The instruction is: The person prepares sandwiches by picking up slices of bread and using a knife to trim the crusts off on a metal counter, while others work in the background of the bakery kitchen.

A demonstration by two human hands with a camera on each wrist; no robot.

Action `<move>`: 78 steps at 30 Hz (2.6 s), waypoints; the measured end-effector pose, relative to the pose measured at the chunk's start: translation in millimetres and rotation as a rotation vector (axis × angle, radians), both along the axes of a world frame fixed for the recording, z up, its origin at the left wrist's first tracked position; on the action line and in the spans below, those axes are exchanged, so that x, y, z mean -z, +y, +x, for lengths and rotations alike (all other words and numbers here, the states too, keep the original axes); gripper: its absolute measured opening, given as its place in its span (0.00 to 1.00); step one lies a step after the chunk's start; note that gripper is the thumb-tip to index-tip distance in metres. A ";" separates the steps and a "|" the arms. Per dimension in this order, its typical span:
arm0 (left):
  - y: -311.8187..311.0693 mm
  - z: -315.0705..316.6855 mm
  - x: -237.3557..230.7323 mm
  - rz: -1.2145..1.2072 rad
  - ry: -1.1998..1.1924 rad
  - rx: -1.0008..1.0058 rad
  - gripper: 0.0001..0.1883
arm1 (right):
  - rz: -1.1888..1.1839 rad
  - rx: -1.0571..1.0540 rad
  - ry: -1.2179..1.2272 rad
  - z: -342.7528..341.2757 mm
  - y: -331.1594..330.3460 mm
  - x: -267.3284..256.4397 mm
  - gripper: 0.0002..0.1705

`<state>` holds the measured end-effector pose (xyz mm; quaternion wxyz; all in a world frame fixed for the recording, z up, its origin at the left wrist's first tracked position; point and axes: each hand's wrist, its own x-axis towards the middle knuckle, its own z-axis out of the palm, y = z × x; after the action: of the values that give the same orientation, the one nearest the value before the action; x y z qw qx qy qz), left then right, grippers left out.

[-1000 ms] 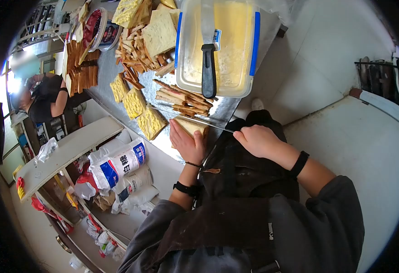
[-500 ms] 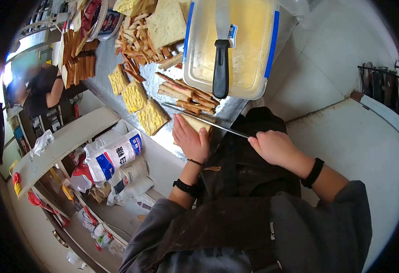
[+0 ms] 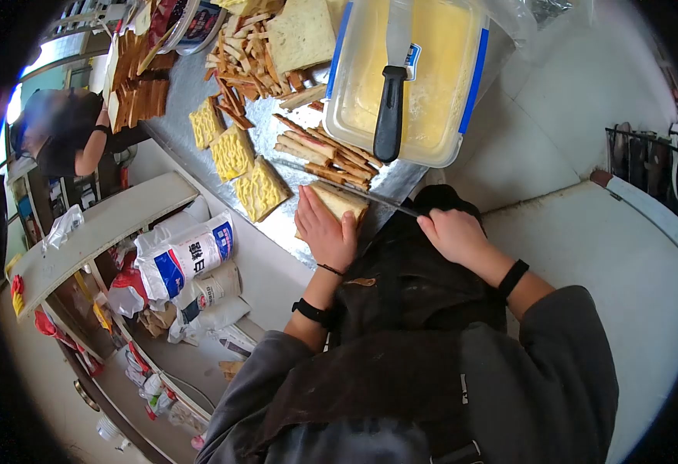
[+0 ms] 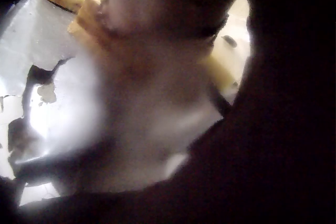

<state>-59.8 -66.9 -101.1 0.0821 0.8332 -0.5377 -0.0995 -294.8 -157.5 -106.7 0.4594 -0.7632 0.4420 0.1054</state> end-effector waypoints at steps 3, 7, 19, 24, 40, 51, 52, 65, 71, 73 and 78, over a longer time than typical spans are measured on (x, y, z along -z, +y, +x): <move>0.9 3.0 -4.0 -0.044 0.056 -0.001 0.45 | -0.010 0.007 -0.013 17.2 -15.2 -4.9 0.28; -0.1 30.1 -21.9 -0.038 0.325 0.064 0.47 | 0.092 0.011 0.002 20.0 -29.1 -19.6 0.30; -40.0 77.0 -77.2 0.343 -0.064 1.054 0.63 | 0.230 0.125 -0.101 -23.1 -17.4 -63.3 0.30; -44.6 82.0 -68.5 0.305 0.046 1.062 0.62 | 0.172 0.168 -0.150 -31.2 -5.1 -60.2 0.30; 15.4 -6.4 -13.6 -0.042 -0.039 0.004 0.58 | -0.039 0.060 -0.106 -22.6 16.0 -67.4 0.22; 8.6 -8.7 1.1 -0.055 -0.051 -0.027 0.47 | -0.096 -0.022 -0.065 -9.0 15.1 -51.3 0.22; 8.3 -9.2 1.0 -0.043 -0.063 -0.031 0.47 | -0.088 -0.020 -0.063 -8.5 16.1 -54.9 0.22; 4.2 -14.3 7.1 -0.019 -0.148 -0.042 0.47 | -0.225 -0.051 -0.049 20.8 12.6 -46.3 0.23; 3.4 -14.7 8.8 0.009 -0.123 -0.056 0.48 | -0.260 -0.093 0.019 -1.1 16.3 -58.4 0.22; 3.2 -14.2 7.9 0.020 -0.129 -0.051 0.49 | -0.257 -0.114 0.056 -13.2 15.4 -62.8 0.22; 4.7 -15.5 9.6 0.038 -0.148 -0.040 0.49 | -0.256 -0.106 0.037 4.8 15.0 -52.7 0.22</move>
<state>-75.4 -62.2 -110.6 0.0284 0.8503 -0.5236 -0.0459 -290.0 -142.5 -54.0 0.3439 -0.8357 0.4193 0.0863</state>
